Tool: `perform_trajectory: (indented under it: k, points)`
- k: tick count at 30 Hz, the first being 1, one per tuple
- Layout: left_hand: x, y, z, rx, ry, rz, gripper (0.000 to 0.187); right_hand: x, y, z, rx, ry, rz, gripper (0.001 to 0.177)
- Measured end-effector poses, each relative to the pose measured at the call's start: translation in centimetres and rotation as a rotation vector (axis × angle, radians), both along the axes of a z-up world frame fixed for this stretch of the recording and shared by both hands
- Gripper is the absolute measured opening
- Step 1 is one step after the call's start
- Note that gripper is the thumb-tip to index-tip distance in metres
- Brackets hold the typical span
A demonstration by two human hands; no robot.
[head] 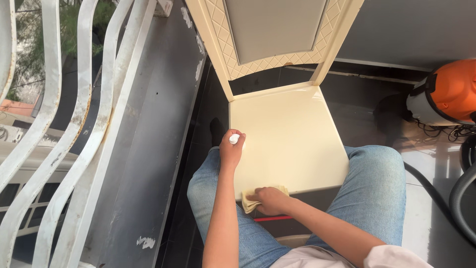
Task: The person wipes the backrest and seat of a beige plastic chair using a yellow cloth and a white spray bottle. They clean the chair's backrest first, then move to the seat, and finally wipe the backrest again.
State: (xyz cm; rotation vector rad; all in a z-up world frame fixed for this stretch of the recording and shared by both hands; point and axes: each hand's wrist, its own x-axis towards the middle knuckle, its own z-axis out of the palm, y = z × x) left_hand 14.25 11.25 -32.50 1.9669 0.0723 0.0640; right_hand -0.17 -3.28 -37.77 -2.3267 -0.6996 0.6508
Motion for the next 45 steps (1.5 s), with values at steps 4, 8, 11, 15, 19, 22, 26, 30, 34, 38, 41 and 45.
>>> perform_trajectory:
  k: [4,8,11,15,19,22,26,30,34,38,41,45]
  points:
    - [1.1,-0.1,-0.4,-0.024,0.121,-0.022,0.02,3.0,-8.6,1.9,0.112,-0.054,-0.194,0.018]
    - [1.2,-0.5,-1.3,-0.031,0.078,-0.039,0.02,11.0,-19.3,1.6,0.094,-0.356,-0.541,0.046]
    - [0.7,-0.9,-2.2,-0.019,0.103,-0.04,0.02,13.0,-23.3,-1.7,-0.159,-0.417,-0.73,0.065]
    - [0.3,-1.3,-2.3,-0.018,0.065,-0.002,0.02,9.2,-13.2,-6.7,-0.674,-0.49,-0.711,0.069]
    - [-0.2,-1.4,-2.7,-0.016,0.06,0.026,0.019,-1.9,-0.9,-6.9,-0.57,-0.417,-0.262,0.079]
    - [-0.5,-1.4,-2.5,-0.047,0.081,0.031,0.019,-2.4,-2.7,-2.6,-0.02,-0.179,-0.116,0.07]
    - [-1.3,-1.3,-2.5,-0.077,0.044,0.011,0.018,3.0,-10.7,2.2,0.052,-0.046,-0.341,0.073]
    - [-1.9,-1.6,-2.6,-0.057,0.068,0.005,0.018,8.3,-21.0,3.2,-0.239,0.009,-0.879,0.066]
    - [-2.5,-2.4,-2.4,-0.044,0.023,-0.006,0.018,7.7,-20.6,-4.0,-0.351,-0.317,-1.002,0.071]
    - [-1.9,-2.2,-2.5,-0.034,0.046,-0.006,0.02,-2.8,-5.2,-8.7,-0.159,-0.337,-0.785,0.09]
    - [-1.1,-2.0,-2.4,-0.033,0.065,-0.018,0.02,-6.7,-0.1,-5.7,0.079,-0.221,-0.527,0.073]
    - [-0.3,-2.1,-2.2,0.004,0.071,-0.042,0.019,0.0,-5.5,0.4,0.126,0.281,-0.535,0.057]
